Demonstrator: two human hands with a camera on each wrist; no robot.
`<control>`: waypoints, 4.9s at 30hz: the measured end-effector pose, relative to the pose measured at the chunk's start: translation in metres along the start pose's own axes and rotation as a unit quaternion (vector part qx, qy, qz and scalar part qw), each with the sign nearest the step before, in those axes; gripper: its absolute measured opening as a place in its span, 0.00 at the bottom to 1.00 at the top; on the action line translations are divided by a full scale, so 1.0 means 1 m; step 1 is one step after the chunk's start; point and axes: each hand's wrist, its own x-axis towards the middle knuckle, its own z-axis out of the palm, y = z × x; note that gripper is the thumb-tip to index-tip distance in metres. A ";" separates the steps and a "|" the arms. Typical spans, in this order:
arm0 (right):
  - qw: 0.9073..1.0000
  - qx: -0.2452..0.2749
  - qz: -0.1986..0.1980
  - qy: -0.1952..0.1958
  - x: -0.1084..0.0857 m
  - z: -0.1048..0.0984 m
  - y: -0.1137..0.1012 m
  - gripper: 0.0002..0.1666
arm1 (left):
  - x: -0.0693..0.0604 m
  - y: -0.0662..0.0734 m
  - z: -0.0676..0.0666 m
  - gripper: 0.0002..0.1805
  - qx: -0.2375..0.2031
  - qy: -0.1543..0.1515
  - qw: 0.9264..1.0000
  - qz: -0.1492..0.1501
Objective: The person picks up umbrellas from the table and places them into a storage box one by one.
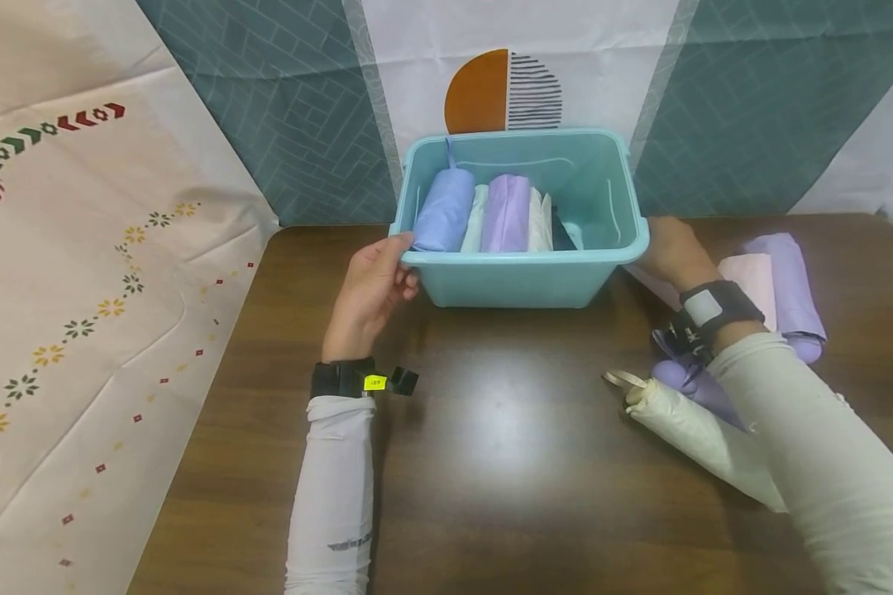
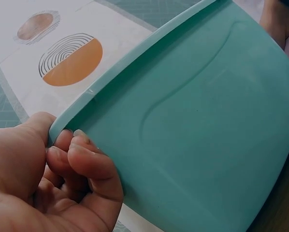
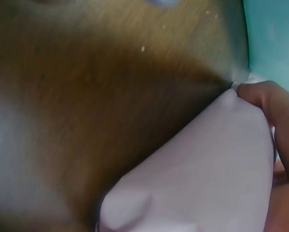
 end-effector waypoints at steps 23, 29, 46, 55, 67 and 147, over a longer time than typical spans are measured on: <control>0.986 0.147 0.035 0.070 -0.031 -0.022 -0.006 0.45 | 0.002 -0.002 0.000 0.22 -0.013 -0.003 1.000 0.001; 0.981 0.177 0.037 0.070 -0.035 -0.035 -0.019 0.43 | 0.001 0.000 0.001 0.22 -0.017 -0.006 1.000 0.004; 0.980 0.188 -0.005 0.064 -0.035 -0.032 -0.001 0.46 | 0.003 -0.001 -0.002 0.23 -0.024 -0.012 1.000 -0.004; 0.970 0.227 -0.041 0.074 -0.037 -0.025 0.006 0.40 | 0.005 -0.002 -0.001 0.22 -0.026 -0.003 1.000 -0.003; 0.967 0.238 -0.082 0.036 -0.030 -0.018 0.006 0.38 | 0.005 -0.001 -0.004 0.22 -0.028 -0.010 1.000 -0.010; 0.952 0.229 -0.037 0.198 -0.039 -0.081 -0.116 0.31 | 0.004 -0.002 -0.003 0.19 -0.026 0.005 1.000 -0.006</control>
